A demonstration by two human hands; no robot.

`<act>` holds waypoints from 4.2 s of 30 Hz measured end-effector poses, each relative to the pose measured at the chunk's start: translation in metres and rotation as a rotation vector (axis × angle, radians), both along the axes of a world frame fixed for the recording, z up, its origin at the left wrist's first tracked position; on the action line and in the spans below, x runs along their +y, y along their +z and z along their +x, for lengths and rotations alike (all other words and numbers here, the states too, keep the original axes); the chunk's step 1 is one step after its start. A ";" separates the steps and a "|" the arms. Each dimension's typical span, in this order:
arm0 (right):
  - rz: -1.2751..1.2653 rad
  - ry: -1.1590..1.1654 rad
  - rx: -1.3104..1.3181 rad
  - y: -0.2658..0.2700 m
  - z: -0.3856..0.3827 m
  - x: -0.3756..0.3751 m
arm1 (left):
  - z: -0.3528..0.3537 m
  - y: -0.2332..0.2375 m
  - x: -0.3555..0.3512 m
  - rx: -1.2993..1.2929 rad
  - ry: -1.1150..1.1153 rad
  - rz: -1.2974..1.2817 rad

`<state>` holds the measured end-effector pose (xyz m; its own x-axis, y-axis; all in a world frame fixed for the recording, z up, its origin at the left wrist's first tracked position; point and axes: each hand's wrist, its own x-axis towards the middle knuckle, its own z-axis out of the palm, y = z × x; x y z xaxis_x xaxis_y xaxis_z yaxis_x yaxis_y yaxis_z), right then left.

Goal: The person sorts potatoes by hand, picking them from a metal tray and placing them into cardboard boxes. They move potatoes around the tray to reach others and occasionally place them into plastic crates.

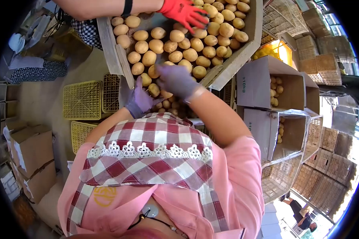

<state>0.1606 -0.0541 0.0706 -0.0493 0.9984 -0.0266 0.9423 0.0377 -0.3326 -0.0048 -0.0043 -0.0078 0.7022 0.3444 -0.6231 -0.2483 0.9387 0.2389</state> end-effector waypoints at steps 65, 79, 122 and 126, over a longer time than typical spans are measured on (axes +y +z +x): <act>0.391 -0.038 0.012 -0.037 -0.034 0.001 | -0.012 -0.016 -0.002 0.125 -0.093 0.133; 0.177 -1.071 0.186 0.003 0.105 0.032 | -0.027 -0.022 0.000 0.407 -0.351 0.926; -0.264 -0.143 -0.258 -0.030 0.011 0.014 | -0.019 -0.042 -0.002 0.404 -0.480 0.957; 0.033 -0.357 0.353 -0.013 0.065 -0.001 | -0.022 -0.042 -0.001 0.185 -0.146 0.230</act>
<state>0.2257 -0.0546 0.0580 0.2955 0.9546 -0.0382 0.7286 -0.2510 -0.6372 -0.0270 -0.0052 -0.0499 0.6364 0.3951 -0.6625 -0.0476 0.8773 0.4776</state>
